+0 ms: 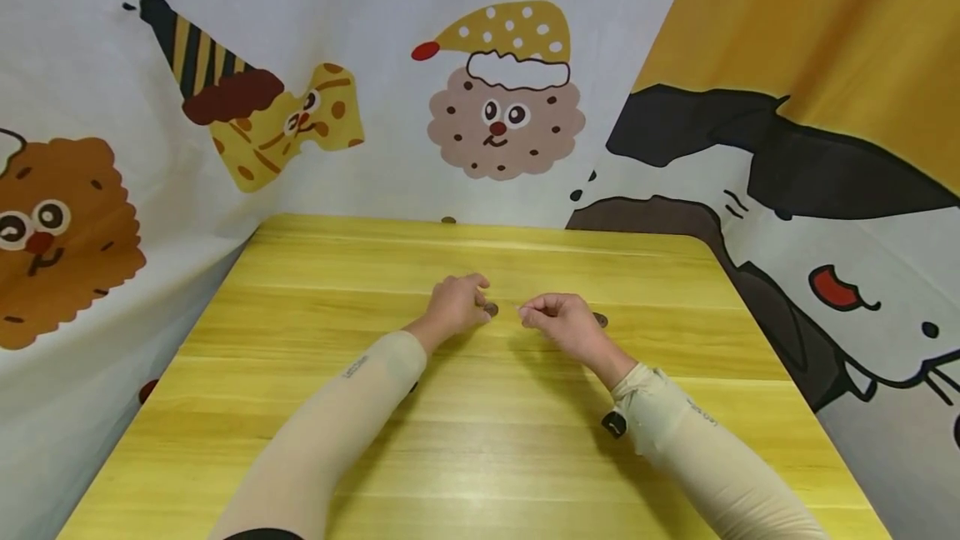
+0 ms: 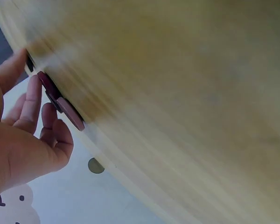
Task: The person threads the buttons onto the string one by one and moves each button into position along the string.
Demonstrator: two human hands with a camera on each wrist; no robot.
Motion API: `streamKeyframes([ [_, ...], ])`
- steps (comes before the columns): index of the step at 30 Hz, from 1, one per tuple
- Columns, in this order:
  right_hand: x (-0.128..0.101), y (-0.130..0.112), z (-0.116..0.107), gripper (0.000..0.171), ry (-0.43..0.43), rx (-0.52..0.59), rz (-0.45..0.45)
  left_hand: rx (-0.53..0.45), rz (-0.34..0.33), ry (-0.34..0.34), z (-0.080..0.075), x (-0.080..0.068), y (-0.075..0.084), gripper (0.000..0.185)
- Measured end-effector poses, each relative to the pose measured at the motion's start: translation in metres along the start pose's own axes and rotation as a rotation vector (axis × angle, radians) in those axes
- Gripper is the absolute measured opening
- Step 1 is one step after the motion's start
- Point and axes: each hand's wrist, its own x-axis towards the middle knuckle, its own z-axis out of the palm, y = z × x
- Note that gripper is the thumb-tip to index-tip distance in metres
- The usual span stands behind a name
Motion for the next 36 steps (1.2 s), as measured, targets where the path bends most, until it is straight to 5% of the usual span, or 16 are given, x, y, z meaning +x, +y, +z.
streamKeyframes([
  [7,-0.002,-0.003,0.0,0.032,-0.019,0.0,0.001,0.06,0.012,-0.049,-0.002,0.0,0.004,0.041],
  [15,-0.002,-0.004,0.0,0.027,0.0,-0.008,0.012,0.011,0.037,0.002,-0.001,-0.001,0.004,0.02],
  [19,-0.001,-0.005,0.001,0.027,0.02,-0.017,0.01,-0.173,0.031,0.104,-0.002,-0.006,0.005,0.011],
  [25,0.003,-0.015,0.005,0.021,0.072,0.018,-0.024,-0.523,0.014,0.347,-0.014,-0.023,0.013,0.013],
  [29,0.005,-0.023,0.01,0.025,0.082,0.032,-0.019,-0.595,0.047,0.43,-0.014,-0.034,0.016,0.017],
  [36,0.009,-0.031,0.017,0.025,0.088,0.053,0.033,-0.643,0.05,0.476,-0.012,-0.044,0.02,0.019],
])
